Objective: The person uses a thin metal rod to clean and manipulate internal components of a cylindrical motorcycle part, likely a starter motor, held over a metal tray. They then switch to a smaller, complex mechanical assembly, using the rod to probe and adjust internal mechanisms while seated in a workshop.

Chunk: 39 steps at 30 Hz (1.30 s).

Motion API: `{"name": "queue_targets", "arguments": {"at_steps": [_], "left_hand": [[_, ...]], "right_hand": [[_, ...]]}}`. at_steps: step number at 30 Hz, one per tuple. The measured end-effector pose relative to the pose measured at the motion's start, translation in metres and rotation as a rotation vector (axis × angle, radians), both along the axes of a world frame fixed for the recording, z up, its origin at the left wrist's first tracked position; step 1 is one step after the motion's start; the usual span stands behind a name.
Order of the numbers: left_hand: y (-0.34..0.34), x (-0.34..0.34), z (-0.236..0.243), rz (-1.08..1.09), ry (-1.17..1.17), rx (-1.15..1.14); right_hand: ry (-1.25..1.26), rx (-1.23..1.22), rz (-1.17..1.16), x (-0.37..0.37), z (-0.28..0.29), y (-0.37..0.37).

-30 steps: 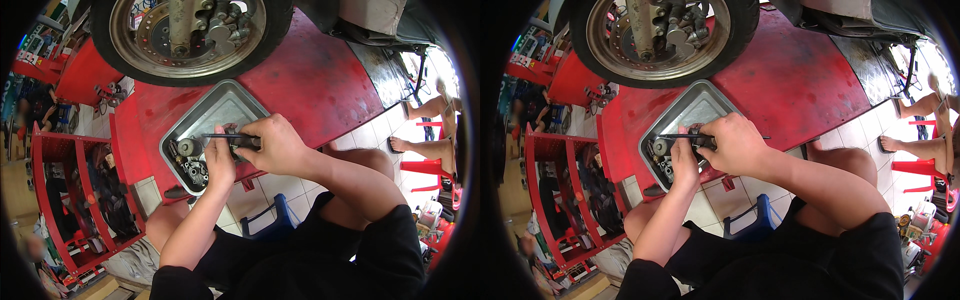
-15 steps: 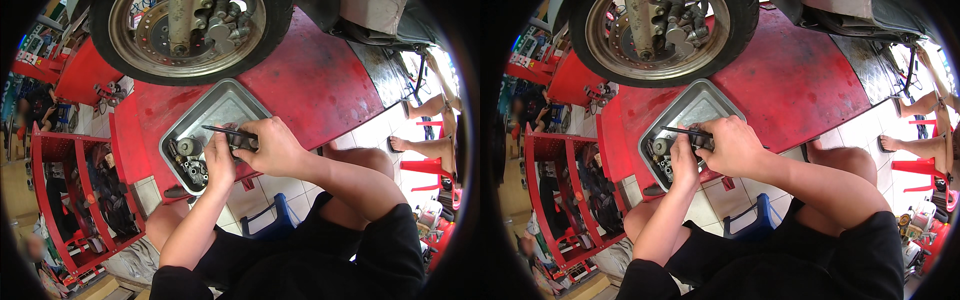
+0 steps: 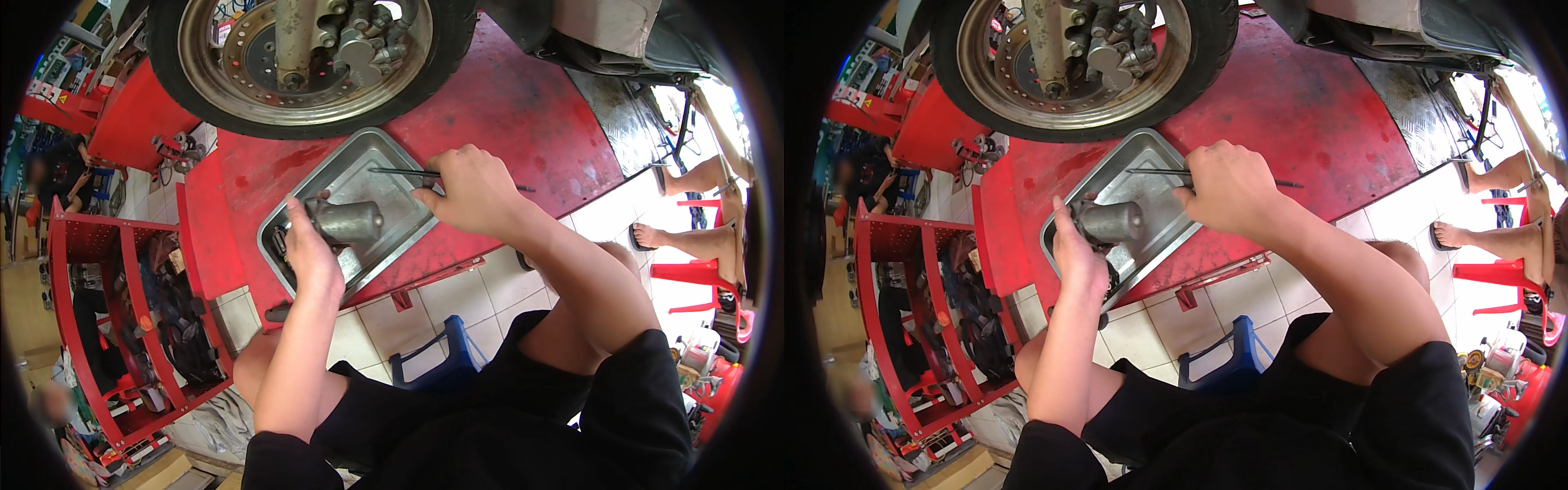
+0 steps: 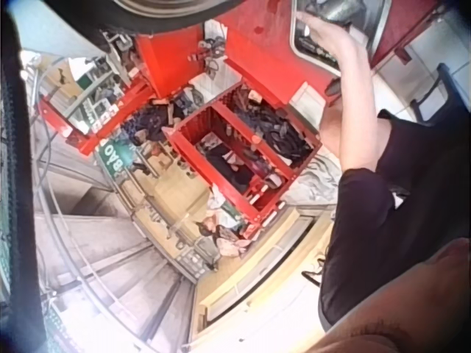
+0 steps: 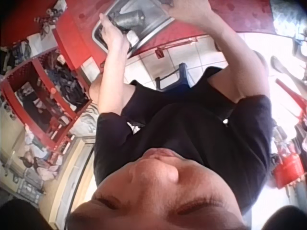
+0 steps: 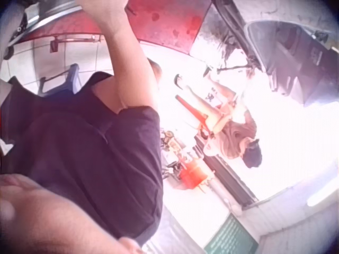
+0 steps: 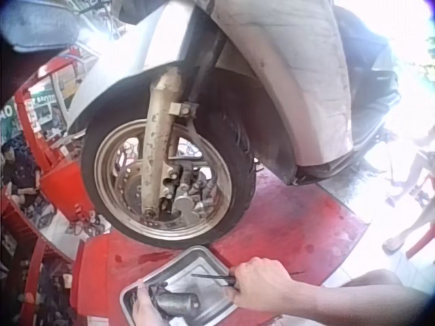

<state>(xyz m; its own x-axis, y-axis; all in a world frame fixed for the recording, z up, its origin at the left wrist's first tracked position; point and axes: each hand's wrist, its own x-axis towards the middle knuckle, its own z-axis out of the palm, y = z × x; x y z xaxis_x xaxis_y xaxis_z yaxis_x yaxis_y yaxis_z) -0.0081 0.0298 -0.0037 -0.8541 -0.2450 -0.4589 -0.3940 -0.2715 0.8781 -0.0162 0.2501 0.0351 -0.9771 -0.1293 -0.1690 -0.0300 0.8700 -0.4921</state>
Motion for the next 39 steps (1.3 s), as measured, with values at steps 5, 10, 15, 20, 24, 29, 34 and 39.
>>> {"name": "queue_targets", "arguments": {"at_steps": [5, 10, 15, 20, 24, 29, 34, 39], "left_hand": [[-0.010, -0.006, 0.003, 0.096, -0.041, 0.027], [-0.009, -0.004, 0.007, 0.091, -0.046, 0.074], [-0.011, -0.003, 0.010, 0.076, -0.036, 0.094], [-0.010, -0.004, 0.011, 0.101, -0.050, 0.086], [-0.010, -0.001, 0.010, 0.068, -0.043, 0.089], [-0.012, 0.000, 0.013, -0.025, -0.165, 0.262], [-0.009, 0.006, 0.016, -0.092, -0.110, 0.593], [-0.016, 0.011, 0.010, -0.221, -0.075, 1.049]], "right_hand": [[-0.101, 0.154, 0.068, -0.007, -0.012, -0.002], [0.034, 0.166, 0.037, -0.010, -0.025, 0.012], [0.066, 0.101, 0.090, -0.015, -0.025, 0.018], [0.148, 0.384, 0.260, -0.004, -0.024, 0.021], [0.237, 0.384, 0.264, -0.002, -0.015, 0.017], [0.404, -0.257, 0.080, -0.005, 0.003, 0.011], [0.386, -0.448, 0.265, 0.006, 0.012, 0.005], [0.139, -0.566, 0.298, 0.026, 0.031, -0.010]]}}
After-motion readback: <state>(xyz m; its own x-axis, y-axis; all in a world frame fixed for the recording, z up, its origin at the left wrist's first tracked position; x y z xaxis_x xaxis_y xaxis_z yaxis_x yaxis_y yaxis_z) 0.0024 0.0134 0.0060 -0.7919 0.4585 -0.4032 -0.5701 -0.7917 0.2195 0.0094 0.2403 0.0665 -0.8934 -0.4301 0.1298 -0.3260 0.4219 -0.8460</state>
